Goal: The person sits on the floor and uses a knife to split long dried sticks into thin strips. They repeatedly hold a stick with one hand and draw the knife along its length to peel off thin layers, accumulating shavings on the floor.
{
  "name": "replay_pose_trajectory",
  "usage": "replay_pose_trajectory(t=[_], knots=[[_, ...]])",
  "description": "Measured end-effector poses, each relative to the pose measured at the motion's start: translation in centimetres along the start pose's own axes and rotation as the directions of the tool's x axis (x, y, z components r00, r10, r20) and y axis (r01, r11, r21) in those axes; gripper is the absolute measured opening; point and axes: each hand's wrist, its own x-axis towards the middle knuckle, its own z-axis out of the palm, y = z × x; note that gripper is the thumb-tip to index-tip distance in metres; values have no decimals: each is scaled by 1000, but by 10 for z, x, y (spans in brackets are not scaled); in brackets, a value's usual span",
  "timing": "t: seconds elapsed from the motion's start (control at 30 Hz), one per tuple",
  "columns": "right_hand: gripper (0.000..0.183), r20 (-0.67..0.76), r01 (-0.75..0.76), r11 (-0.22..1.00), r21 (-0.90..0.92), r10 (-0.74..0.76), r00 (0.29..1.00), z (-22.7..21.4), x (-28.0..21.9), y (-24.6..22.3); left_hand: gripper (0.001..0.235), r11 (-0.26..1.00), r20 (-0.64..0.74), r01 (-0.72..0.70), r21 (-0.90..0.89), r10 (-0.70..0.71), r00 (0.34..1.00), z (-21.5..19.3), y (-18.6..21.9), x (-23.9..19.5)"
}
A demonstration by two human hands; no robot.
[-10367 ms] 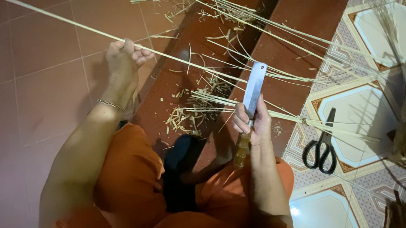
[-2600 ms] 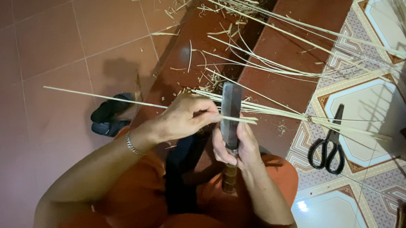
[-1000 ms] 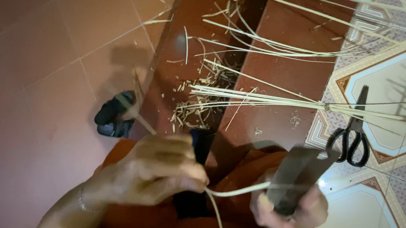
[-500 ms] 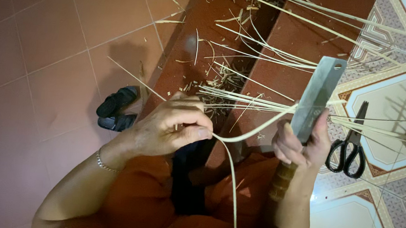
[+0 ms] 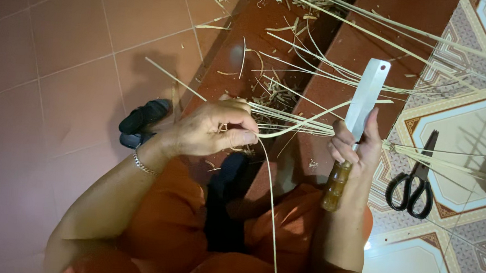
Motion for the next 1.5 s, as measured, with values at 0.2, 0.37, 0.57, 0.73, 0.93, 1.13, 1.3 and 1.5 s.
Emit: replay_pose_trajectory(t=[0.2,0.37,0.57,0.73,0.93,1.13,1.3,1.5], knots=[[44,-59,-4,1000,5,4,998,-17,12,-5,13,990,57,74,-117,-68,996,-4,-14,-1],[46,69,167,985,53,-170,983,16,5,4,11,983,-14,179,-50,-180,984,-4,-8,-6],[51,352,165,986,20,-161,922,79,-16,18,12,979,-230,184,-87,-199,953,3,-3,-8],[58,456,192,980,-51,-148,878,91,-25,12,14,969,-290,160,-189,-211,934,4,-9,-7],[71,658,295,952,-82,-171,733,92,-48,-46,11,999,-464,31,7,-24,885,5,-9,-8],[70,256,122,855,-505,14,967,98,-39,49,5,995,-360,81,-56,-96,928,24,1,8],[52,188,146,798,-584,-41,981,122,-16,86,8,996,-330,89,-20,-91,940,29,-6,10],[47,120,84,821,-564,-19,993,131,-14,84,14,940,-170,238,-243,-283,944,18,-31,3]])
